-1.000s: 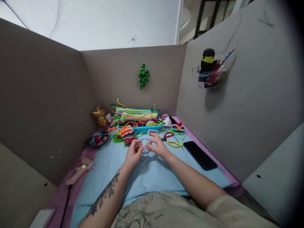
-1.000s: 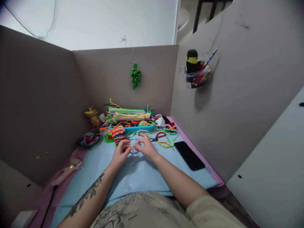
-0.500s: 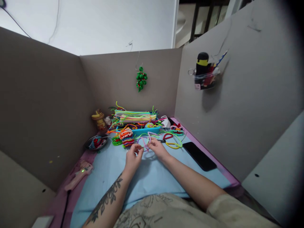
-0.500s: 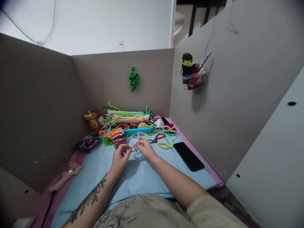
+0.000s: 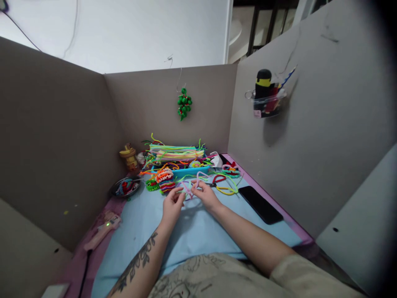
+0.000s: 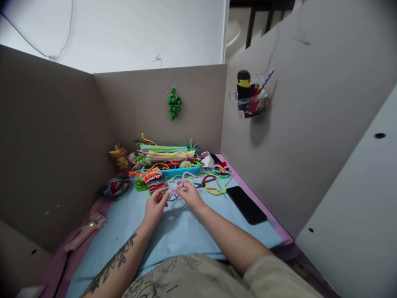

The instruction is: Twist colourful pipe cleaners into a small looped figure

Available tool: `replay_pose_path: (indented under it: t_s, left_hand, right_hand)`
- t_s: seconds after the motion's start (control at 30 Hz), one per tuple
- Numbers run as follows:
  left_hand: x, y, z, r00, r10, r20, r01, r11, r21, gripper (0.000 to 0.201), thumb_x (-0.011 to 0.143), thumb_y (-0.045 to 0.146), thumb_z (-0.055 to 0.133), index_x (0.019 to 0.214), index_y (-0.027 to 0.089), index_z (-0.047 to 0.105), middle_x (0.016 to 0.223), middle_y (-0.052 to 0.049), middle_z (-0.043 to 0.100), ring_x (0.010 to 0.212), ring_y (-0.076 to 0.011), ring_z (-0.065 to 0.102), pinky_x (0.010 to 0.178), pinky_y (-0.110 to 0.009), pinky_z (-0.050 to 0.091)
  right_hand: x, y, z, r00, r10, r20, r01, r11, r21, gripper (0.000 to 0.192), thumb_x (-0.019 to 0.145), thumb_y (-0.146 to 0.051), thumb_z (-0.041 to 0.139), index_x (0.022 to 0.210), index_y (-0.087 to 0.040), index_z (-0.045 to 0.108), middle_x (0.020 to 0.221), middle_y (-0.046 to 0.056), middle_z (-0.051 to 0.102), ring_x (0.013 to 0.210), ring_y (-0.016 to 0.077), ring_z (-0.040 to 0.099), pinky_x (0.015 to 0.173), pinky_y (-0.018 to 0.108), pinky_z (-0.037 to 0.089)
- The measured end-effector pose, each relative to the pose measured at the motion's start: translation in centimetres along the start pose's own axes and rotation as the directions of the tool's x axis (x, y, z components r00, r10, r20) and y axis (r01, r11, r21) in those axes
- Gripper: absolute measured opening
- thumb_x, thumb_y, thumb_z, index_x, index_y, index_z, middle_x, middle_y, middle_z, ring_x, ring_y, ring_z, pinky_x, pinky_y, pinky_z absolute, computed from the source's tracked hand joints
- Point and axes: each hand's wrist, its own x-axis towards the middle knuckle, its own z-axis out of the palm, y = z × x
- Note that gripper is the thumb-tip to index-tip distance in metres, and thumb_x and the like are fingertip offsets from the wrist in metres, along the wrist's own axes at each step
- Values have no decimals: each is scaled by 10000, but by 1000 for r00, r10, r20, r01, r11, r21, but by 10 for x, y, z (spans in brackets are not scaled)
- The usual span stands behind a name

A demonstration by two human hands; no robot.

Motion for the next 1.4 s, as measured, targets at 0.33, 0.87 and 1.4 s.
replay_pose_path:
  t_s: [0.33, 0.87, 1.4]
  left_hand:
    - [5, -6, -1, 996, 64, 60, -73, 984, 163, 211, 643, 363, 649, 719, 167, 652, 653, -6, 592, 546, -110, 444, 533, -219, 338]
    - [7, -6, -4, 969, -241, 62, 247, 963, -110, 338, 616, 451, 669, 714, 135, 601, 530, 55, 447, 440, -37, 310, 427, -177, 204]
    - [2, -6, 3, 970, -228, 85, 235, 968, -84, 353, 620, 464, 660, 714, 129, 596, 533, 53, 451, 461, -49, 332, 440, -181, 229]
  right_hand:
    - [-5, -14, -4, 956, -211, 205, 256, 939, -228, 71, 751, -248, 594, 784, -188, 612, 1041, 58, 511, 1026, 182, 502, 885, 335, 405]
    - [-11, -8, 6, 949, -310, 54, 294, 813, -503, 47, 721, -246, 616, 715, -199, 620, 1101, 68, 485, 1089, 220, 426, 956, 385, 312]
    - [-12, 7, 18, 985, -138, -106, 97, 942, -322, 101, 717, -244, 568, 646, -184, 529, 1079, 78, 497, 1058, 207, 462, 940, 357, 331]
